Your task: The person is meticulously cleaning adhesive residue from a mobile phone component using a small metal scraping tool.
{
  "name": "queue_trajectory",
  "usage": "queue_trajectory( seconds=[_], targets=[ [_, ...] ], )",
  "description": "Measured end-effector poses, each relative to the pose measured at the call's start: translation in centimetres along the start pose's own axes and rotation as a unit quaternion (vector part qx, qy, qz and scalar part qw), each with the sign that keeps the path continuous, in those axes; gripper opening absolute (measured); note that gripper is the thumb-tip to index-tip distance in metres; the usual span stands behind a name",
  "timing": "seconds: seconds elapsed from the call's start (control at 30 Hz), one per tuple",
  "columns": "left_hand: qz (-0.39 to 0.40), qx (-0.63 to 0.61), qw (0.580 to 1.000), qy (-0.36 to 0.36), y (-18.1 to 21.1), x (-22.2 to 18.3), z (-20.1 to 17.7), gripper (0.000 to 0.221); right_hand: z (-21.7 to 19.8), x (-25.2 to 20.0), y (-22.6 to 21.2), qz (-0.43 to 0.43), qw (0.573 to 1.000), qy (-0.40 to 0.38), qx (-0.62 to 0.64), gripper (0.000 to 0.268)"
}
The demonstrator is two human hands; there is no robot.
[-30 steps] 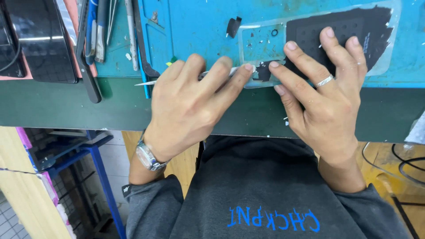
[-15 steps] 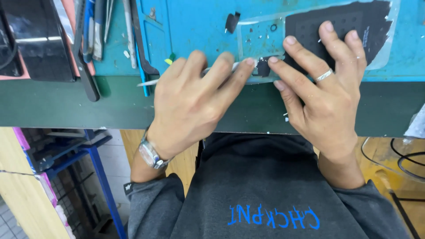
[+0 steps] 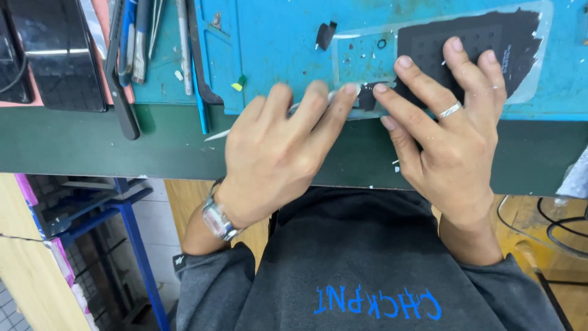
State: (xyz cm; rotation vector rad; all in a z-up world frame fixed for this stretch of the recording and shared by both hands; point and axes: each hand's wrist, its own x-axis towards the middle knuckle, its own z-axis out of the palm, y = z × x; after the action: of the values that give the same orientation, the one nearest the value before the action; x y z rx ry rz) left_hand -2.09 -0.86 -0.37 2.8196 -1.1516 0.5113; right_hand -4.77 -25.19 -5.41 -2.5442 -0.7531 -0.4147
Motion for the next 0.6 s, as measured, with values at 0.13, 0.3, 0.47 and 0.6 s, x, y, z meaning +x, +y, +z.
queue_trajectory(
  seconds=[0.13,0.3,0.47,0.6],
  targets=[
    [-0.012,0.024,1.000,-0.002,1.1,0.0,-0.8,0.024,-0.1,0.2,-0.2,0.008,1.000,0.004,0.003,0.030],
    [-0.042,0.083,0.996,0.005,2.3,0.6,0.1,0.022,0.0,0.2,-0.4,0.011,1.000,0.006,0.012,0.029],
    [-0.036,0.061,0.997,-0.014,2.7,0.3,-0.8,0.023,-0.1,0.2,-0.2,0.021,1.000,0.010,0.010,0.028],
    [-0.047,0.060,0.997,-0.016,2.9,0.7,-0.4,0.024,0.0,0.3,-0.4,0.021,0.999,0.017,0.017,0.030]
  ],
)
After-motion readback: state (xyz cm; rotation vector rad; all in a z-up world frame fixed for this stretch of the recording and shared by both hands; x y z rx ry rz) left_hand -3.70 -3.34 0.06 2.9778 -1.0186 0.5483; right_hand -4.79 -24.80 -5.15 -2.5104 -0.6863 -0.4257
